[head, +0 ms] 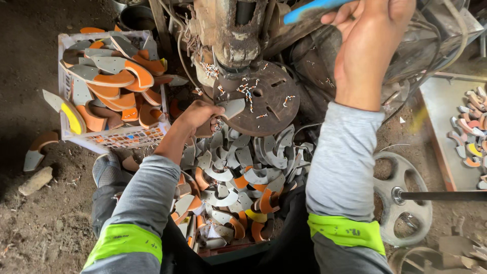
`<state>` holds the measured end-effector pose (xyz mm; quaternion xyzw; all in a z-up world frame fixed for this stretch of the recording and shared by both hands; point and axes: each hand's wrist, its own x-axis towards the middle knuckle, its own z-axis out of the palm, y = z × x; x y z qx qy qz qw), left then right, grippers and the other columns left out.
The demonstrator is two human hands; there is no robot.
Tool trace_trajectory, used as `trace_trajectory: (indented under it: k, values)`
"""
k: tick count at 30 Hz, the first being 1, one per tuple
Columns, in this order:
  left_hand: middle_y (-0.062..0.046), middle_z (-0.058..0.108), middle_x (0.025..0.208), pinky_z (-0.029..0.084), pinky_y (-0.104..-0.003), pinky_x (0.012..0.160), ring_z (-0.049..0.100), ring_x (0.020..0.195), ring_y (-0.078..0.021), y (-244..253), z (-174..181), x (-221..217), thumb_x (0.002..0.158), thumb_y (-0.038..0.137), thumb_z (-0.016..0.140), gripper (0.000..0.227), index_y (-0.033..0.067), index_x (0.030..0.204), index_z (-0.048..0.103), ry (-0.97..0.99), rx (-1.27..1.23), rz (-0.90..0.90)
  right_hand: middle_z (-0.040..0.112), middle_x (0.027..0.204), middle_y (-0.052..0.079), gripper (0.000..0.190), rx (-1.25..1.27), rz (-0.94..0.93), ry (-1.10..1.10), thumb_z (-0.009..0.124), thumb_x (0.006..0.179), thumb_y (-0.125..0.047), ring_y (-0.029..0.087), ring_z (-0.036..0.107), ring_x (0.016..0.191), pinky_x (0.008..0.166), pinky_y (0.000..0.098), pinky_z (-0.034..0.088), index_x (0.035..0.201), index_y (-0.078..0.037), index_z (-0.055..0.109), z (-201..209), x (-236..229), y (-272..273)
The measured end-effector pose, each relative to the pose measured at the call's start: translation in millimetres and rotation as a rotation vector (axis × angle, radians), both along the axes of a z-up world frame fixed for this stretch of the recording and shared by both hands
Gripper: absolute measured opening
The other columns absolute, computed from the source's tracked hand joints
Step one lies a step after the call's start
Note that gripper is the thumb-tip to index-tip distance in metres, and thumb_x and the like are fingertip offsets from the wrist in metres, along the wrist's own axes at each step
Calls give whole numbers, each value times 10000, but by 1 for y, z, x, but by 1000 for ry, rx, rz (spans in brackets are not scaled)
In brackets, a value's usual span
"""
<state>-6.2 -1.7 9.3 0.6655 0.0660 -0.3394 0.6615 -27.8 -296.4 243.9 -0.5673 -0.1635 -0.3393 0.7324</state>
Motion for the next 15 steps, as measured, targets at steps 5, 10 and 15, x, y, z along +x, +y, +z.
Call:
trace_trajectory:
  k: [5, 10, 15]
  values:
    - [-65, 592, 590, 515, -325, 463, 589, 462, -174, -4, -18, -1, 922, 171, 709, 231, -43, 836, 716, -139, -111, 101, 597, 896, 113, 119, -11, 23, 45, 593, 1189, -116, 230, 595, 696, 649, 422, 559, 1154, -43, 506, -7, -13, -5]
    - [-65, 599, 594, 526, -338, 446, 597, 459, -177, -7, -19, 1, 922, 188, 702, 248, -46, 840, 715, -109, -50, 151, 627, 1074, 97, 127, -77, 36, 47, 569, 1225, -175, 232, 631, 780, 685, 394, 564, 1213, -55, 528, -6, -39, 5]
    - [-71, 607, 588, 530, -345, 446, 611, 458, -187, -8, -14, 3, 923, 197, 692, 258, -44, 833, 708, -116, -34, 163, 662, 1166, 133, 219, -115, 46, 84, 554, 1212, -276, 236, 647, 806, 700, 370, 557, 1273, -66, 538, -4, -57, 13]
